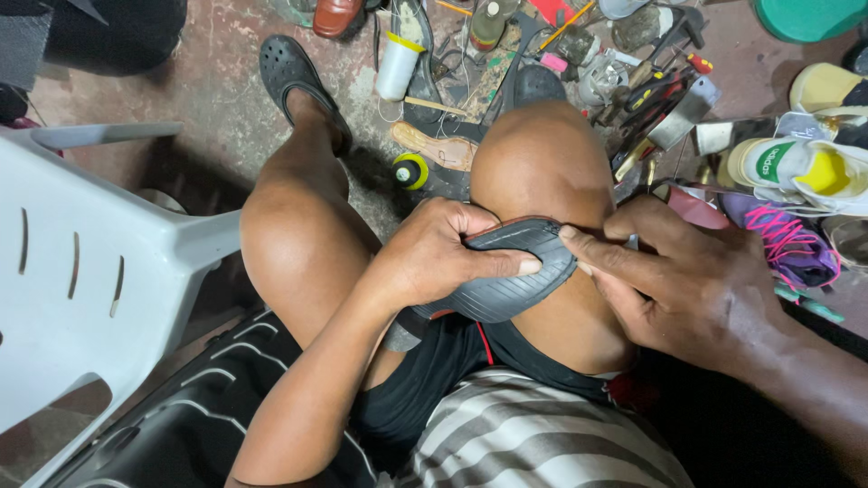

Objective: The person holds a brown shoe with a black sole and uses a small pointed tool to scrape or clean the edge where the sole meets the upper. The person rotates the shoe to access different sections of the sole edge and continues the scraping motion along the perimeter.

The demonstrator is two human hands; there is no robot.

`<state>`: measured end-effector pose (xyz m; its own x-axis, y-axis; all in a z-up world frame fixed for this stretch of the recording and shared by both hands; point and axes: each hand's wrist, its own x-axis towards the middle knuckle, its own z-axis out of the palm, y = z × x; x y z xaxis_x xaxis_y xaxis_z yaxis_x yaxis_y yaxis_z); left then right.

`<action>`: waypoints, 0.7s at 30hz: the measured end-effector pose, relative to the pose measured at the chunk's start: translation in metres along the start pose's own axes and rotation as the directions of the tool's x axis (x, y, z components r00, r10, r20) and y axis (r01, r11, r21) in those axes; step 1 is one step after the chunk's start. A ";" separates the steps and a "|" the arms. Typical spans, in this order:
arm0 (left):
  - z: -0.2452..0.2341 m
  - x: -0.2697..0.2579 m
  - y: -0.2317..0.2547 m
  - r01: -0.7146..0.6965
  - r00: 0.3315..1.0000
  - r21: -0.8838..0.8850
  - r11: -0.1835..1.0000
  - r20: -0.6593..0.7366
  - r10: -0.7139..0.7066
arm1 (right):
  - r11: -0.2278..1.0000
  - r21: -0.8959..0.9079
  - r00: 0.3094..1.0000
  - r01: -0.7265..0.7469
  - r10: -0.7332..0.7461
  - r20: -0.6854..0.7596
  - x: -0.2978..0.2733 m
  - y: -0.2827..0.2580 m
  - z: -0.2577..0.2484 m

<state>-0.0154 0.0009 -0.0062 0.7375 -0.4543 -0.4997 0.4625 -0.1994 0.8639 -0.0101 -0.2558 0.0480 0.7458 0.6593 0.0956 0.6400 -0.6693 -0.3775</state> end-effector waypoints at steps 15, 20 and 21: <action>0.004 0.003 -0.004 -0.064 0.998 -0.028 0.998 0.022 0.065 | 0.993 0.100 0.988 0.065 -0.078 0.133 0.015 0.015 -0.008; 0.008 0.003 -0.001 -0.060 0.998 0.069 0.996 -0.002 0.061 | 0.988 0.132 0.984 0.076 -0.096 0.148 0.013 0.026 -0.015; 0.011 0.001 -0.002 -0.054 0.998 0.061 0.997 -0.012 0.055 | 0.986 0.147 0.983 0.083 -0.105 0.153 0.010 0.026 -0.015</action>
<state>-0.0208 -0.0089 -0.0082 0.7678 -0.4541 -0.4520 0.3908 -0.2273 0.8920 0.0168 -0.2718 0.0535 0.6372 0.7707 -0.0069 0.6653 -0.5545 -0.4999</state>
